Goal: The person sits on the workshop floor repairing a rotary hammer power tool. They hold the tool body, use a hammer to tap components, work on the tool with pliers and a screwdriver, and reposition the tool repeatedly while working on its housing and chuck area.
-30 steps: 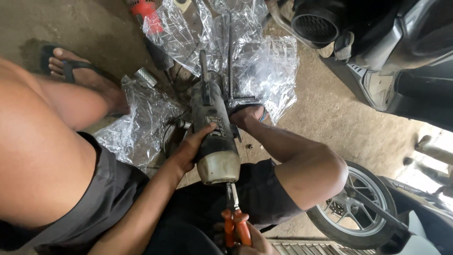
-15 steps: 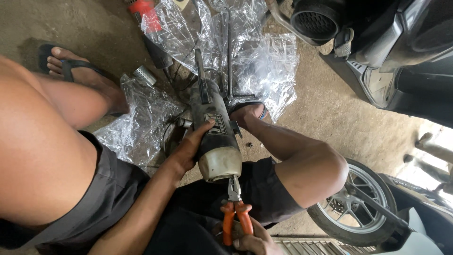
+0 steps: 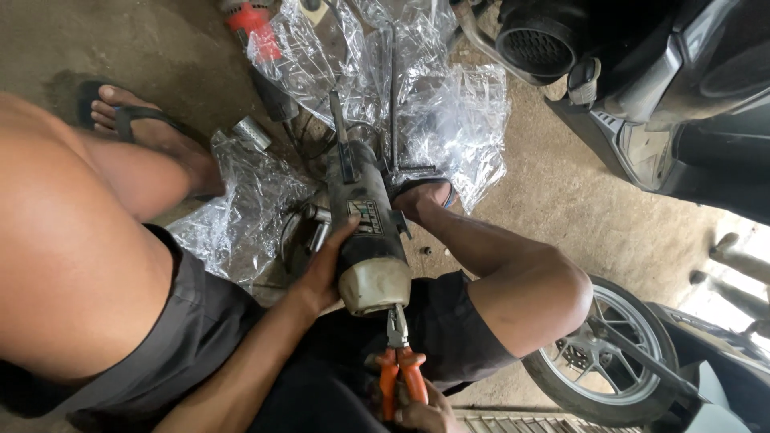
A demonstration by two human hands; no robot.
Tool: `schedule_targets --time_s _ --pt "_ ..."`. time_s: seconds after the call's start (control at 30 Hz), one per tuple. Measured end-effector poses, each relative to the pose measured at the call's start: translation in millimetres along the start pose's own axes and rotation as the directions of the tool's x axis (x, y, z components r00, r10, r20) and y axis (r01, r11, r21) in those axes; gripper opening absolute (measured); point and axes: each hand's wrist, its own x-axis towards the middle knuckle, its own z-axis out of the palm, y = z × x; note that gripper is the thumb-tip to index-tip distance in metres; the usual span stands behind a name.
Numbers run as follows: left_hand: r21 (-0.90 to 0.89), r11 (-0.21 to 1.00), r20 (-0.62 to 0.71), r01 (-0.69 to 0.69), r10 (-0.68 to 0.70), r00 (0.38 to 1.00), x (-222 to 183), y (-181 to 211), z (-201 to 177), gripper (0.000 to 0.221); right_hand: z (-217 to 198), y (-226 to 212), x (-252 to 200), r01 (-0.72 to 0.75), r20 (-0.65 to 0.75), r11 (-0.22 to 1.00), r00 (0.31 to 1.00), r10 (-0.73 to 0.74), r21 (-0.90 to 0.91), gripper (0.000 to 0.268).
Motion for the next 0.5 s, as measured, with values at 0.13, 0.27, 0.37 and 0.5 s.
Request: schedule_targets --time_s 0.13,0.27,0.37,0.5 --pt "-0.093 0.996 0.042 -0.003 0.007 0.999 15 -24 -19 0.054 -13 16 15 -0.143 -0.351 0.945 0.904 0.246 0.293 0.049" --pt "-0.099 0.993 0.066 0.066 -0.060 0.996 -3 -6 2 0.062 -2 -8 27 -0.273 -0.157 0.886 0.923 0.350 0.374 0.040" --pt "-0.126 0.992 0.119 0.002 0.013 0.993 2 -5 6 0.051 -32 29 43 -0.143 -0.504 0.983 0.844 0.183 0.118 0.067" --pt "-0.033 0.999 -0.053 -0.032 0.030 0.998 -8 41 36 0.078 67 -45 50 0.014 -0.390 0.989 0.920 0.045 0.147 0.059"
